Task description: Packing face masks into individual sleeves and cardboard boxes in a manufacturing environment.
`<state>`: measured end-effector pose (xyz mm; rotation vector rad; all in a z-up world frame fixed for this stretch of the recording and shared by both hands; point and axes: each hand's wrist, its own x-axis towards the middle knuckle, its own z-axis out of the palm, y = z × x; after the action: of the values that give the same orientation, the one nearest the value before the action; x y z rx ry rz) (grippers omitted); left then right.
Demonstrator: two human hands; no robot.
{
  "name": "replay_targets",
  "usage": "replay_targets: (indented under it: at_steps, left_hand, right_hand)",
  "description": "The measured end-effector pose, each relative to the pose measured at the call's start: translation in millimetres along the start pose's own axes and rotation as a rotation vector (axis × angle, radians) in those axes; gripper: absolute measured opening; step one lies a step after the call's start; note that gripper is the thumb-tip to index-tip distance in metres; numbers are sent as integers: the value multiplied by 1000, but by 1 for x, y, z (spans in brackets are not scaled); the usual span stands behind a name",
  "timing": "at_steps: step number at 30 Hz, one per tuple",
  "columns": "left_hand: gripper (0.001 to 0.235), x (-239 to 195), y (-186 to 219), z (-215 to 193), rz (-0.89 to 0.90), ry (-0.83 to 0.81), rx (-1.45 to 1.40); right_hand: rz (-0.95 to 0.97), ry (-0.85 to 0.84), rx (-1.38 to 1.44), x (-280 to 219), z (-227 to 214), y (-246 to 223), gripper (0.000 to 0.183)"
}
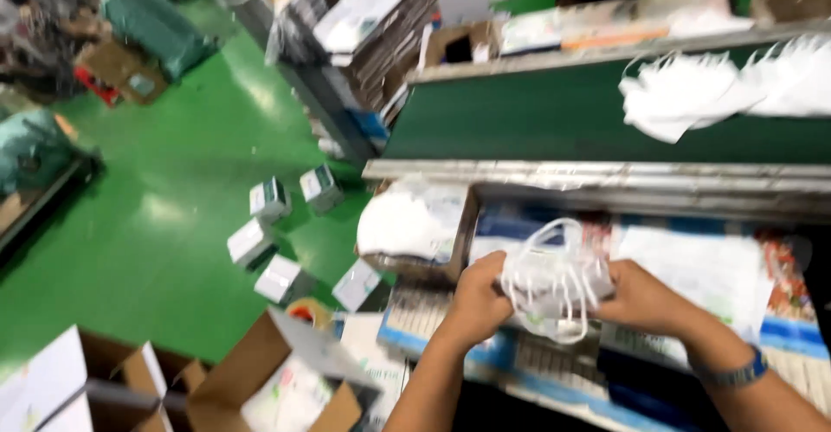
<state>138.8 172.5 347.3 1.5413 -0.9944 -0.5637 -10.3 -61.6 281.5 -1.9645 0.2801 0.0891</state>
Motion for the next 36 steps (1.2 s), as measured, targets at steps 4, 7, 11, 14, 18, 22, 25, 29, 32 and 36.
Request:
replay_targets:
  at_steps: [4, 7, 11, 14, 18, 22, 25, 29, 32, 36]
  left_hand:
    - [42, -75, -15, -14, 178, 28, 518]
    - [64, -95, -68, -10, 155, 9, 476]
    - [58, -110, -116, 0, 246, 32, 432]
    - [68, -107, -105, -4, 305, 45, 462]
    - [53, -107, -126, -6, 290, 23, 507]
    - [43, -68, -116, -13, 191, 4, 495]
    - [37, -61, -105, -17, 263, 47, 430]
    - [30, -81, -78, -21, 388, 68, 489]
    - [35, -90, -125, -15, 387, 60, 668]
    - [44, -92, -119, -11, 172, 19, 571]
  right_hand:
    - [-94, 19, 139, -45, 76, -31, 38]
    - [-48, 49, -19, -38, 120, -14, 47]
    - [-197, 346, -294, -29, 158, 4, 47]
    - [-390, 333, -114, -35, 164, -18, 41]
    - [-231, 392, -350, -28, 166, -9, 55]
    - [-212, 418, -335, -7, 146, -9, 50]
    - [-75, 430, -202, -11, 141, -28, 45]
    - [-276, 524, -163, -28, 143, -47, 49]
    - [-309, 428, -440, -19, 161, -14, 78]
    - [-368, 398, -303, -16, 147, -2, 65]
